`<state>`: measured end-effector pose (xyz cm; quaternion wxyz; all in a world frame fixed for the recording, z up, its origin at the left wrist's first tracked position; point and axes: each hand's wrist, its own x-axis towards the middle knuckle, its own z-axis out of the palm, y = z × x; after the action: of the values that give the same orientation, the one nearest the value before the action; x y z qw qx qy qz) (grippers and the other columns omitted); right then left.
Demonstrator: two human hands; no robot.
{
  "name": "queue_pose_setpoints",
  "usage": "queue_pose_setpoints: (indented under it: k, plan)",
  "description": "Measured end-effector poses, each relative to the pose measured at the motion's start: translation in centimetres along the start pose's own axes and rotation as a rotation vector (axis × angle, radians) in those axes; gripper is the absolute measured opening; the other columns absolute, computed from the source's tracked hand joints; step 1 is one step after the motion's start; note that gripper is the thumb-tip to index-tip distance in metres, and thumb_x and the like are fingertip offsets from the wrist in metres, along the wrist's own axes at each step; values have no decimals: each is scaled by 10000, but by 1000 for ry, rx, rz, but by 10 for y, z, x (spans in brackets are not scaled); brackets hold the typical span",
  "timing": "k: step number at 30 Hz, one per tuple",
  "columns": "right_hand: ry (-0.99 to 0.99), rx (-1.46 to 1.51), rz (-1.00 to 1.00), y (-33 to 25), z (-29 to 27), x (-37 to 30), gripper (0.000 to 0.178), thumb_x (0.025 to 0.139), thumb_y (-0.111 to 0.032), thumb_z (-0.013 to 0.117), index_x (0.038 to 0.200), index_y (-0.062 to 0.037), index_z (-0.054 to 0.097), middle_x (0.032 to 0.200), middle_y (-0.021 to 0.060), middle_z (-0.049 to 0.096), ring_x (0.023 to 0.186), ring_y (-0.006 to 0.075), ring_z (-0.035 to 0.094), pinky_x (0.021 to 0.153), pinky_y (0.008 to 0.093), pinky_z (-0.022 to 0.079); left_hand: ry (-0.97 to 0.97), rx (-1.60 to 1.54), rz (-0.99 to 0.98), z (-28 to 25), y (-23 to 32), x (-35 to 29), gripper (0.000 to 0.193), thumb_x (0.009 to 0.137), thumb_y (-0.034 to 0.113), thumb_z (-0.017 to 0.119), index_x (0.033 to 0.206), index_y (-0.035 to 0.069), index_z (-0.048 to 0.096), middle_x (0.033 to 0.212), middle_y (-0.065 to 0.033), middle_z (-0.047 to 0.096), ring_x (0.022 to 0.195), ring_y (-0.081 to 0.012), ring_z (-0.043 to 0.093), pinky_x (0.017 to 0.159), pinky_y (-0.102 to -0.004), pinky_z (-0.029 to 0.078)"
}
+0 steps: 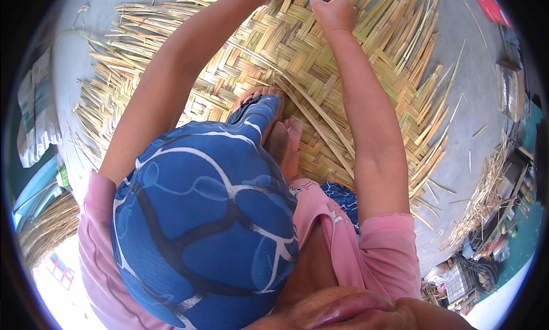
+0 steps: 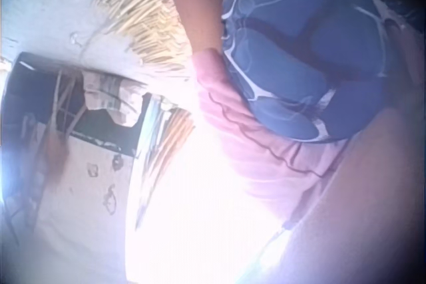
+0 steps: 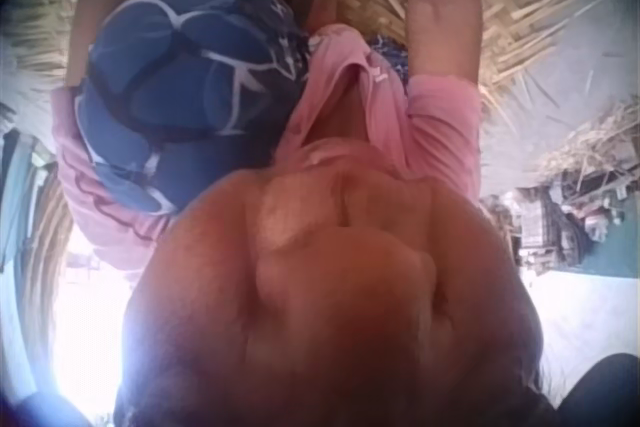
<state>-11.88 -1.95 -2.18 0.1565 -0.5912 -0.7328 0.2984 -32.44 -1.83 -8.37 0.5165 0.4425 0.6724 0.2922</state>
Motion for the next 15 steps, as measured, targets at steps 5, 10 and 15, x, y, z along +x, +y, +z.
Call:
queue_pose_setpoints:
  k: [5,10,15]
  plan:
    - [-156,-103,-112,-12,-8,-4,318,845,-307,636,1054,-91,740,1026,214,740,987,400,708,879,499,553,-106,-494,16,2,11,-37,371,925,187,745,1243,6,681,1062,-101,744,894,-236,714,808,-389,593]
    - [-213,-81,-240,4,-9,-2,327,868,-309,644,1114,-119,746,1067,184,743,1001,382,710,881,478,556,-118,-763,56,3,6,-33,321,937,138,720,1225,4,680,1047,-99,739,911,-228,712,848,-355,582]
    - [-247,190,-282,1,20,-2,277,884,-225,651,1114,-101,742,1039,162,755,972,337,726,855,434,563,108,-617,75,-54,-91,-24,204,923,39,670,1122,12,703,907,-99,724,752,-211,696,700,-328,597]
